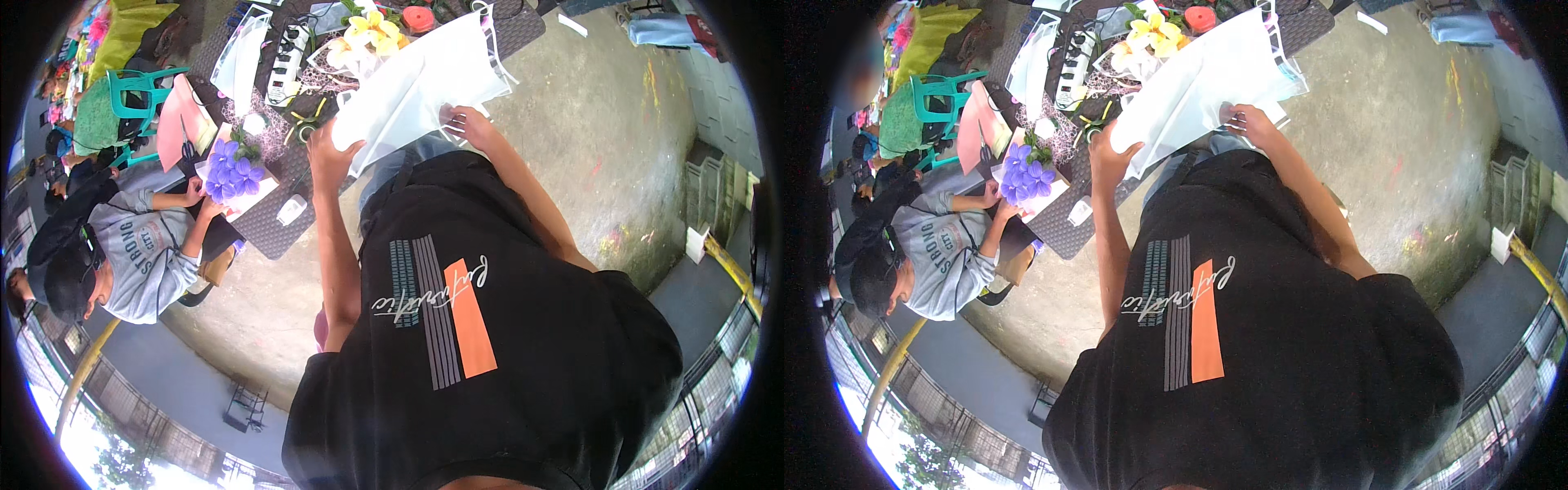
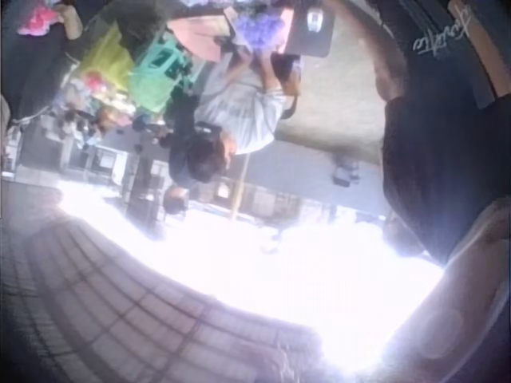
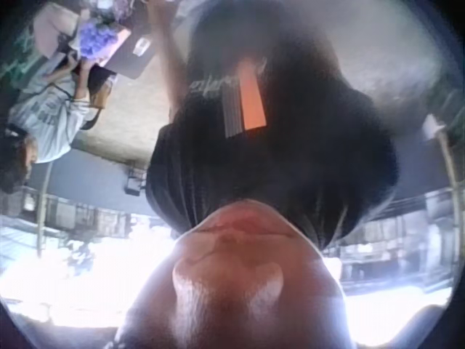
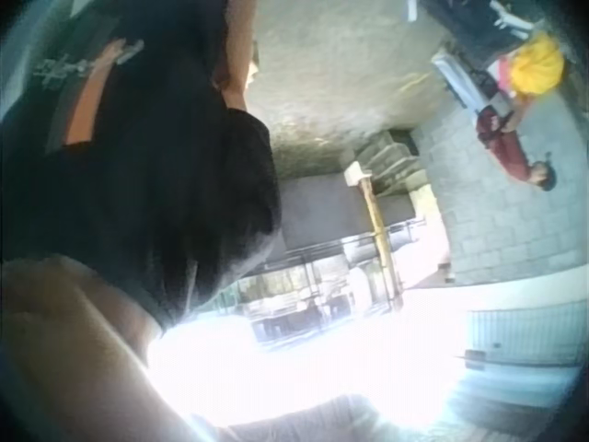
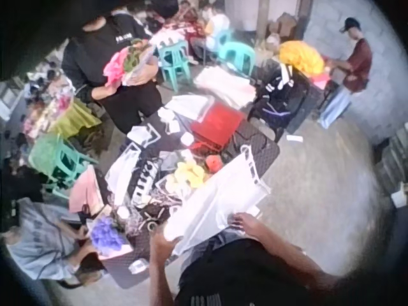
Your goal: The person assembles a bouquet of artificial flowers by taping stems together and wrapping the arrangement in clear plastic sheets, using scissors to cut the plastic.
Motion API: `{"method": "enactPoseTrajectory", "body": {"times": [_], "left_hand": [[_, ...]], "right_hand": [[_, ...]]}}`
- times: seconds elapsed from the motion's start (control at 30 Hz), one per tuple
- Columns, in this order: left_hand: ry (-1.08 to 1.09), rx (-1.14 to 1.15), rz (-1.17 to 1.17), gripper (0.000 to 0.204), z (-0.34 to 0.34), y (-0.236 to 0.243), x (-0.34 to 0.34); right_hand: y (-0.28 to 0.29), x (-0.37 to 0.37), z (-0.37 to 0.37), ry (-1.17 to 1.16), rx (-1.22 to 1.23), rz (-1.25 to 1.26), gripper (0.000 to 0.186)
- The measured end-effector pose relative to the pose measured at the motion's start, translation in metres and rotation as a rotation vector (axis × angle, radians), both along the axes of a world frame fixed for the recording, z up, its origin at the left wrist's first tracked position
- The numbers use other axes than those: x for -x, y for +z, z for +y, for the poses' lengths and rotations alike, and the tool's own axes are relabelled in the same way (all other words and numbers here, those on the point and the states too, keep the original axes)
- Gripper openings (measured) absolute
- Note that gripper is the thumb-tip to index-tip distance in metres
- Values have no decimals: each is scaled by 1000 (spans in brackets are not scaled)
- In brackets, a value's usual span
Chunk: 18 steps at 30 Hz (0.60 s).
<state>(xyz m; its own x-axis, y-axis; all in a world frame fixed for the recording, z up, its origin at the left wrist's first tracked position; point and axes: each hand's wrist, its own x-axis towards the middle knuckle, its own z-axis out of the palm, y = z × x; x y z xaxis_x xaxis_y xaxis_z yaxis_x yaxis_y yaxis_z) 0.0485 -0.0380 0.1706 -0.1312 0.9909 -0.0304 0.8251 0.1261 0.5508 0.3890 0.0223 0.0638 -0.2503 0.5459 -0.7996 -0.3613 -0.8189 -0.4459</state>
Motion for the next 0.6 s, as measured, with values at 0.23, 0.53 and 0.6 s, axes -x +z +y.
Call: {"method": "enactPoseTrajectory", "body": {"times": [0.23,0.53,0.6], "left_hand": [[-235,-334,96,44,52,-2,-88],[-305,-326,345,51,141,-17,-151],[-312,-280,453,45,156,-23,-158]], "right_hand": [[7,-3,2,8,-34,-47,30],[47,3,9,133,-274,-199,37],[51,7,7,134,-321,-253,36]]}}
